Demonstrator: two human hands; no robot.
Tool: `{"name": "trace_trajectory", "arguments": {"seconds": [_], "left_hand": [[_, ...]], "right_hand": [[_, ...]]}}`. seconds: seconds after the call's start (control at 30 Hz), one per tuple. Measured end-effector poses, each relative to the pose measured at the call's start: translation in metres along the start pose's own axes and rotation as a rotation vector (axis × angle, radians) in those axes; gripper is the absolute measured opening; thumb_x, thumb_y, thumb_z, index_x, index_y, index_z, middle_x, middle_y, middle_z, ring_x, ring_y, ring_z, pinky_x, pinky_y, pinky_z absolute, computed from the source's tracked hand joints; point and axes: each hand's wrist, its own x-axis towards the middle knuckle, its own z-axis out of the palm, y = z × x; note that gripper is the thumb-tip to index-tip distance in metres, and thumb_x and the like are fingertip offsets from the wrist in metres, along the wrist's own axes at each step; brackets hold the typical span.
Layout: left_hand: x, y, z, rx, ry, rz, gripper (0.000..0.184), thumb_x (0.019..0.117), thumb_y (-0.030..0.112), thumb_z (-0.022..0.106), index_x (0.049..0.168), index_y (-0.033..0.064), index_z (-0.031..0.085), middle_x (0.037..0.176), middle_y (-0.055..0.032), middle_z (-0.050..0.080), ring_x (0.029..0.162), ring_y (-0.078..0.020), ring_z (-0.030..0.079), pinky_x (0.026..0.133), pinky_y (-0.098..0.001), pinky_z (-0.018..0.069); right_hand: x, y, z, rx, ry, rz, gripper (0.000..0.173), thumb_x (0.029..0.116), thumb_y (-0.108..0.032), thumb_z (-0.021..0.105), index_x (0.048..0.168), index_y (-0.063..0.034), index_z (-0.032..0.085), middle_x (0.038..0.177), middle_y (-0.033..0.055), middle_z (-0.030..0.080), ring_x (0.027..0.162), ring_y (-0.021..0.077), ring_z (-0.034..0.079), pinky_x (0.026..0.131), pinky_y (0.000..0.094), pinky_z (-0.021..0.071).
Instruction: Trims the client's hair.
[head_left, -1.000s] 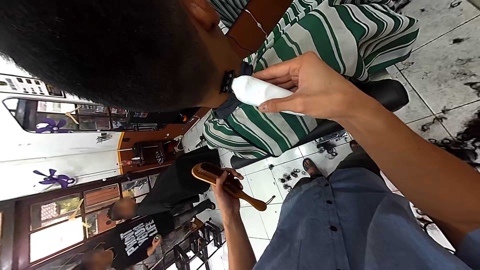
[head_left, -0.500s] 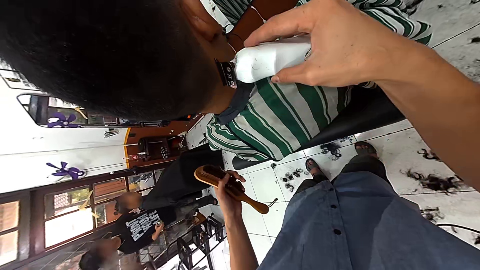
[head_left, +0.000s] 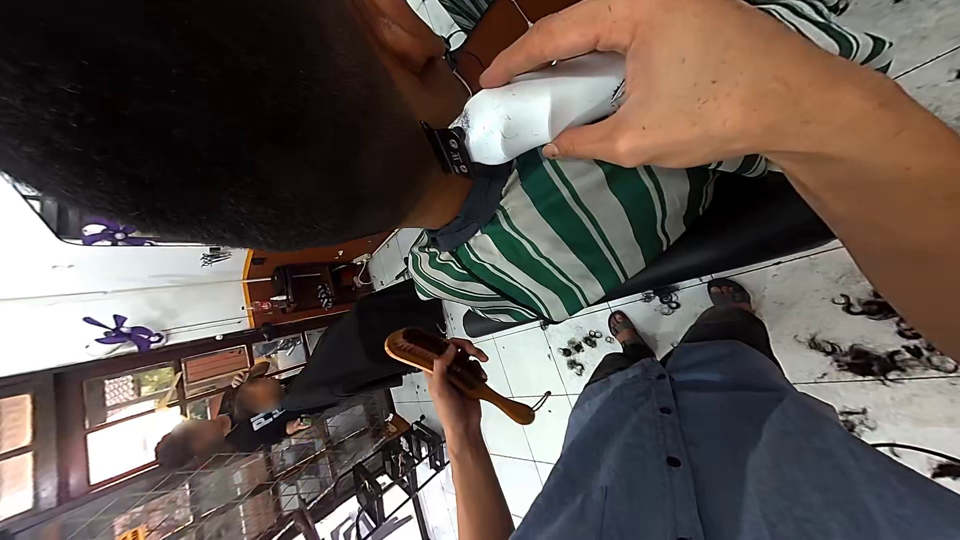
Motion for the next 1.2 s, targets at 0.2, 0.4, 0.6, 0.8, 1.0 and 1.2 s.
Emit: {"name": "trace_trajectory", "arguments": {"seconds": [0.2, 0.4, 0.6, 0.8, 1.0, 1.2], "left_hand": [[0.0021, -0.0003, 0.0004, 0.003, 0.015, 0.0, 0.032, 0.1012, 0.012, 0.035, 0.086, 0.0018, 0.06, 0.075, -0.0133, 0.07, 0.057, -0.0165, 0.07, 0.047, -0.0265, 0.0575], [0.0035, -0.0005, 0.0006, 0.006, 0.015, -0.01, 0.032, 0.1015, 0.013, 0.035, 0.086, 0.002, 0.06, 0.075, -0.0136, 0.07, 0.058, -0.017, 0.07, 0.047, -0.0265, 0.0577], [0.0041, -0.0013, 0.0009, 0.003, 0.019, -0.007, 0.032, 0.1019, 0.013, 0.034, 0.086, 0.0014, 0.06, 0.075, -0.0137, 0.07, 0.057, -0.0166, 0.07, 0.047, -0.0265, 0.0574], [0.0034, -0.0007, 0.0005, -0.009, 0.012, -0.006, 0.032, 0.1013, 0.013, 0.036, 0.086, 0.0019, 0.061, 0.075, -0.0135, 0.071, 0.057, -0.0168, 0.07, 0.047, -0.0267, 0.0576], [0.0011, 0.0014, -0.0004, -0.008, 0.017, -0.009, 0.031, 0.1016, 0.013, 0.035, 0.087, 0.0017, 0.06, 0.075, -0.0138, 0.07, 0.057, -0.0168, 0.07, 0.046, -0.0263, 0.0572], [-0.0042, 0.005, 0.0036, 0.091, -0.037, 0.144, 0.024, 0.1031, 0.016, 0.046, 0.091, 0.0014, 0.061, 0.075, -0.0131, 0.071, 0.058, -0.0169, 0.071, 0.049, -0.0269, 0.0591]], "right_hand": [[0.0007, 0.0021, 0.0017, -0.015, -0.001, 0.035, 0.05, 0.0865, -0.017, 0.073, 0.135, -0.0296, 0.067, 0.126, -0.0048, 0.069, 0.112, 0.0067, 0.064, 0.093, 0.0333, 0.0526], [0.0009, 0.0069, 0.0025, 0.023, 0.031, -0.017, 0.049, 0.0841, -0.018, 0.072, 0.132, -0.027, 0.068, 0.122, -0.005, 0.07, 0.108, 0.0023, 0.064, 0.09, 0.0256, 0.0537], [0.0014, 0.0056, 0.0043, 0.015, 0.023, 0.004, 0.049, 0.0851, -0.014, 0.071, 0.133, -0.0267, 0.068, 0.124, -0.004, 0.069, 0.11, 0.0046, 0.064, 0.091, 0.0279, 0.0531], [0.0005, 0.0052, 0.0039, 0.017, 0.043, -0.013, 0.05, 0.0832, -0.018, 0.071, 0.132, -0.0275, 0.068, 0.123, -0.0055, 0.07, 0.109, 0.0025, 0.064, 0.091, 0.0261, 0.0536], [-0.0002, 0.0074, 0.0039, 0.001, 0.012, 0.01, 0.05, 0.0846, -0.017, 0.071, 0.133, -0.0262, 0.068, 0.125, -0.0038, 0.069, 0.109, 0.0059, 0.065, 0.091, 0.0306, 0.0536], [0.0003, 0.0045, 0.0049, 0.008, 0.011, 0.053, 0.051, 0.0841, -0.019, 0.074, 0.133, -0.0301, 0.067, 0.125, -0.005, 0.069, 0.109, 0.0057, 0.064, 0.09, 0.0317, 0.0536]]}}
